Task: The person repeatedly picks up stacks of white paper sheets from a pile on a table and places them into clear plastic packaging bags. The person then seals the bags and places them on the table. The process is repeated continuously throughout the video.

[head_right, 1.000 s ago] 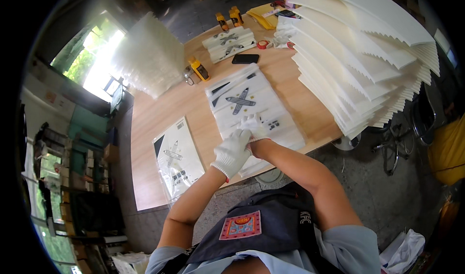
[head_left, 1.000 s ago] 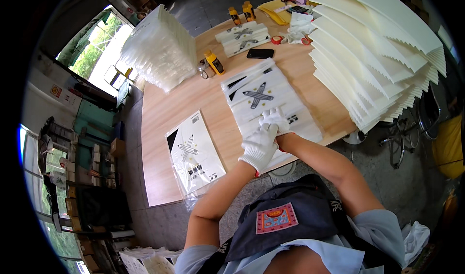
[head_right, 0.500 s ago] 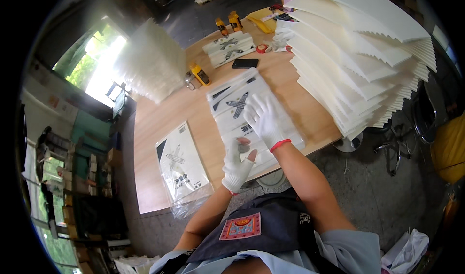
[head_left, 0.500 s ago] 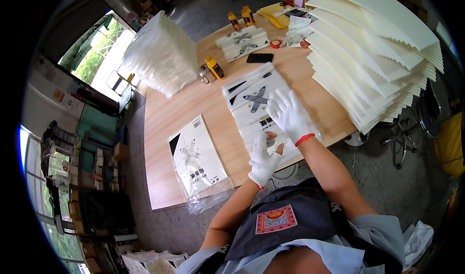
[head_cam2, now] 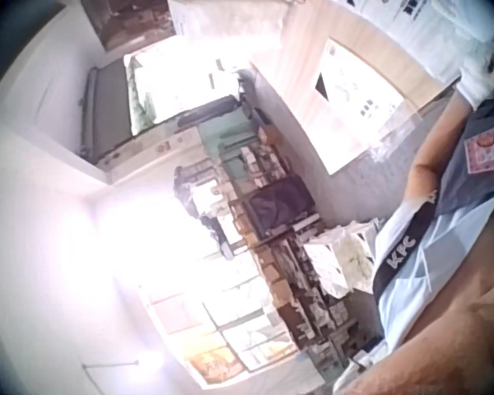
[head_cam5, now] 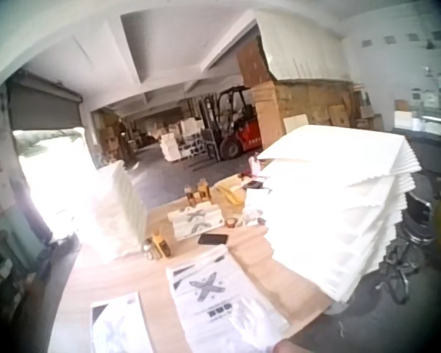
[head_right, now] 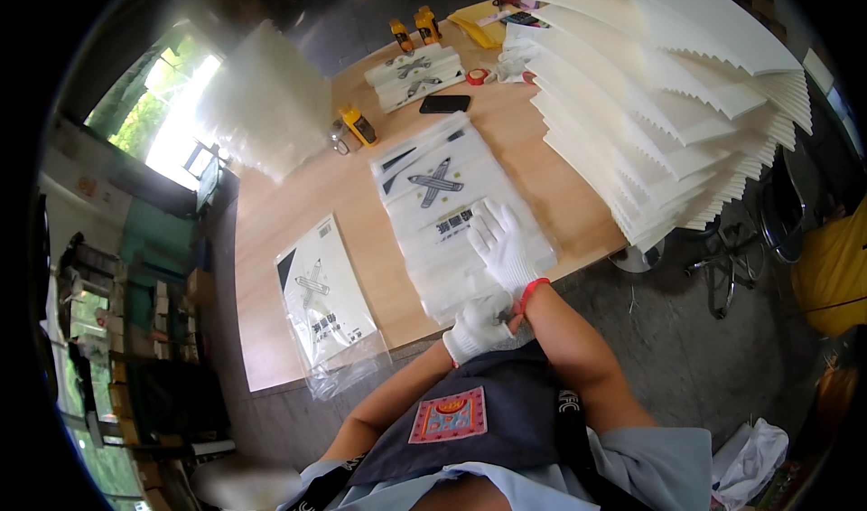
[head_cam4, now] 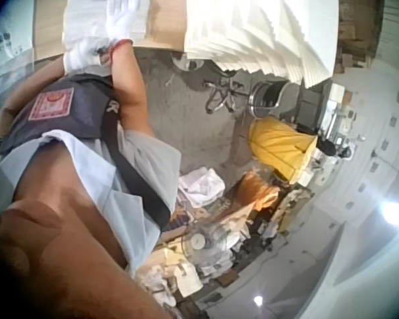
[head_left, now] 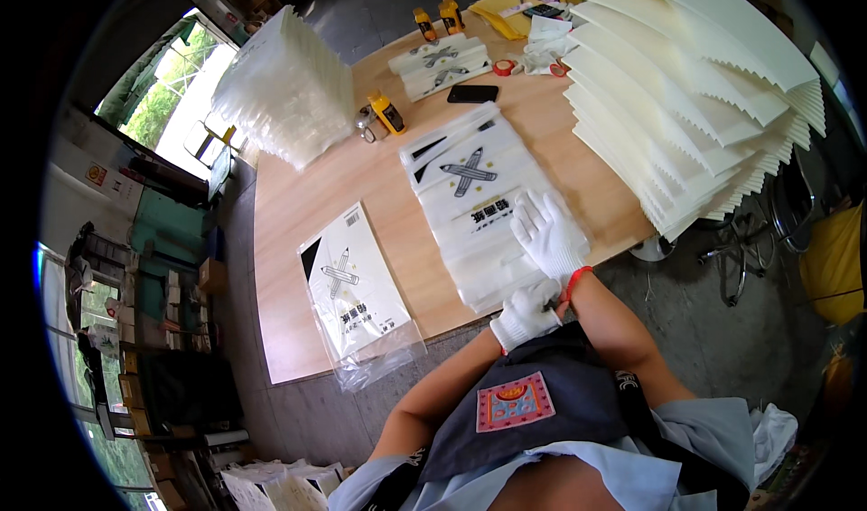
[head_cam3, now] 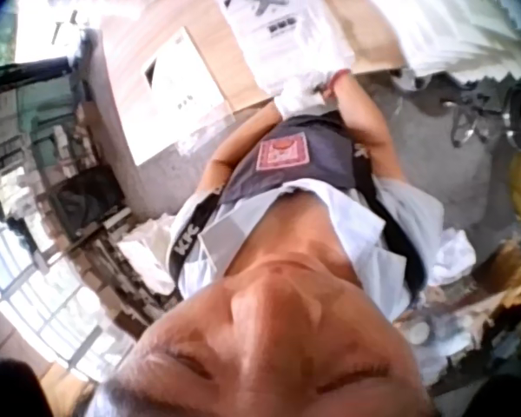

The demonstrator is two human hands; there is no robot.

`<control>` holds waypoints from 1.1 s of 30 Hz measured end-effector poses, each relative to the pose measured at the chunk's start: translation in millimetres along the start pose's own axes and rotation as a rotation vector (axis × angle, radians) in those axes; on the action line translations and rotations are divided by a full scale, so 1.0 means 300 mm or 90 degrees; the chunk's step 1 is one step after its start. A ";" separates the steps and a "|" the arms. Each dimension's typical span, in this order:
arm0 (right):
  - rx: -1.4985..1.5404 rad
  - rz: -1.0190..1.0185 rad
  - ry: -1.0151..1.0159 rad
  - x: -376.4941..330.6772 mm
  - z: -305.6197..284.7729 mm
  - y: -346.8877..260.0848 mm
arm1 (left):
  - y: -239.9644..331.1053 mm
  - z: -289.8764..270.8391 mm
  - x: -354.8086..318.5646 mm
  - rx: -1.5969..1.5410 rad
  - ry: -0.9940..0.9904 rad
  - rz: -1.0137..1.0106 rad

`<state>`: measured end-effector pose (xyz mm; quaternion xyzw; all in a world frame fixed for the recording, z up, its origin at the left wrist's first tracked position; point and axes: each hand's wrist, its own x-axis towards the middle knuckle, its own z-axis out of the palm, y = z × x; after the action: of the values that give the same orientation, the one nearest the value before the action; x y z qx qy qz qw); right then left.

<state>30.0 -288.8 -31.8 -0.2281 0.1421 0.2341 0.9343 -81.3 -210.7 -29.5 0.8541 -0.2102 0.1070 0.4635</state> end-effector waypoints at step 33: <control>-0.936 -0.204 0.148 0.055 -0.171 0.184 | -0.482 -0.346 0.202 -0.139 0.118 -0.364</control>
<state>8.1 -264.6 -101.6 -0.8328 0.0124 0.1042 0.5435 40.1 -69.9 -57.7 0.8103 0.0712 0.0261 0.5811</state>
